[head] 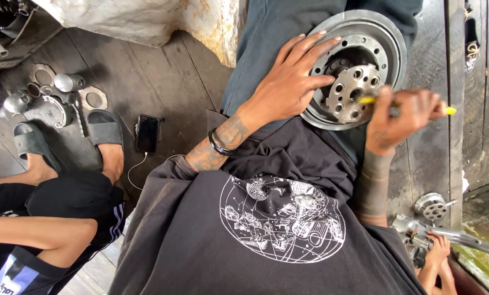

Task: Cleaning a motorcycle flywheel component using a small brush to remove debris

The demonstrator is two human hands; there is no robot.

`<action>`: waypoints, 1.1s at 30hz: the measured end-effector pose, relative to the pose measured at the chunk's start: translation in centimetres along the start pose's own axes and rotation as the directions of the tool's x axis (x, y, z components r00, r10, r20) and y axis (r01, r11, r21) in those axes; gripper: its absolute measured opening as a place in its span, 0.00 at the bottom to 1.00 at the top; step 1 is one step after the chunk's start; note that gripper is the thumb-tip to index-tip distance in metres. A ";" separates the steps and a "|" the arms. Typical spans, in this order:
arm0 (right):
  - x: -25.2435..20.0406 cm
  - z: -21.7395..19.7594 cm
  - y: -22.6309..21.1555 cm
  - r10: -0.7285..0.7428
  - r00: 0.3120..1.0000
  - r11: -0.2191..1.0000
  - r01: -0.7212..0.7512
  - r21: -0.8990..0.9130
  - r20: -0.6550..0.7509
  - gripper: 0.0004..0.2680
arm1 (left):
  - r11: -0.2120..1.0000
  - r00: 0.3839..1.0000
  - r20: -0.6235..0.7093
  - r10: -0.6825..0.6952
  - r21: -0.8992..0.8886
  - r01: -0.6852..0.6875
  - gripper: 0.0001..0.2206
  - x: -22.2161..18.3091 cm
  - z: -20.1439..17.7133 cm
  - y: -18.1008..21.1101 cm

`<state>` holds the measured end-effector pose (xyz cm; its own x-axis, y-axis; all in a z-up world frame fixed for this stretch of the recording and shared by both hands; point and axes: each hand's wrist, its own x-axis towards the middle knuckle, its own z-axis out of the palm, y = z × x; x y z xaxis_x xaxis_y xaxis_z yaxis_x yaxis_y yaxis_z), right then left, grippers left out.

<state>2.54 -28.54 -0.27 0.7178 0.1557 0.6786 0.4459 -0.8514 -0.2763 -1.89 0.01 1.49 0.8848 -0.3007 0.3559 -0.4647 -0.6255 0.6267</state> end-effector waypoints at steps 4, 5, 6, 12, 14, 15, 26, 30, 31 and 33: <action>-0.7 0.3 0.8 -0.076 0.995 0.993 0.069 0.097 0.064 0.18 | 1.000 1.000 -0.005 0.017 -0.008 -0.017 0.16 -0.1 0.0 0.1; -1.1 1.2 2.3 -0.025 1.000 0.999 0.024 0.040 0.018 0.21 | 1.000 1.000 -0.006 0.008 -0.012 -0.008 0.17 0.0 -0.1 0.2; -1.3 1.0 2.5 -0.027 1.000 0.999 0.026 0.042 0.016 0.21 | 1.000 1.000 -0.007 0.008 -0.009 -0.008 0.17 -0.1 -0.1 0.2; -0.8 0.0 -0.7 -0.135 0.987 0.986 0.125 0.111 0.088 0.17 | 0.999 0.999 -0.003 0.033 -0.011 -0.033 0.16 0.0 -0.2 0.2; 0.2 0.1 -0.8 -0.069 0.997 0.992 0.064 0.105 0.045 0.16 | 1.000 1.000 -0.021 0.021 -0.003 -0.022 0.15 0.1 -0.4 0.4; 0.5 -0.1 -0.6 -0.067 0.997 0.993 0.064 0.099 0.031 0.16 | 0.999 0.999 -0.021 0.037 0.001 -0.037 0.15 0.2 -0.4 0.6; 0.0 0.9 2.5 -0.026 0.999 0.973 0.021 0.228 0.019 0.14 | 0.998 0.985 -0.168 0.028 0.052 -0.020 0.17 0.7 1.0 0.7; 1.0 -0.9 -1.1 -0.151 0.988 0.984 0.148 0.096 0.026 0.13 | 0.999 0.988 -0.153 0.011 0.041 -0.005 0.18 0.8 1.1 0.7; 1.4 -1.4 -2.0 -0.171 0.984 0.975 0.164 0.152 0.037 0.14 | 0.998 0.990 -0.139 0.012 0.061 -0.004 0.17 0.8 1.1 0.6; 0.9 -1.2 -1.6 -0.177 0.983 0.967 0.165 0.197 0.047 0.15 | 0.997 0.994 -0.111 0.022 0.074 -0.014 0.17 0.7 1.5 0.3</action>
<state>1.83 -27.63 1.63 0.6519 0.3274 0.6840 0.6544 -0.6986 -0.2893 -1.38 -1.49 0.91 0.8650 -0.2327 0.4446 -0.4732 -0.6731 0.5683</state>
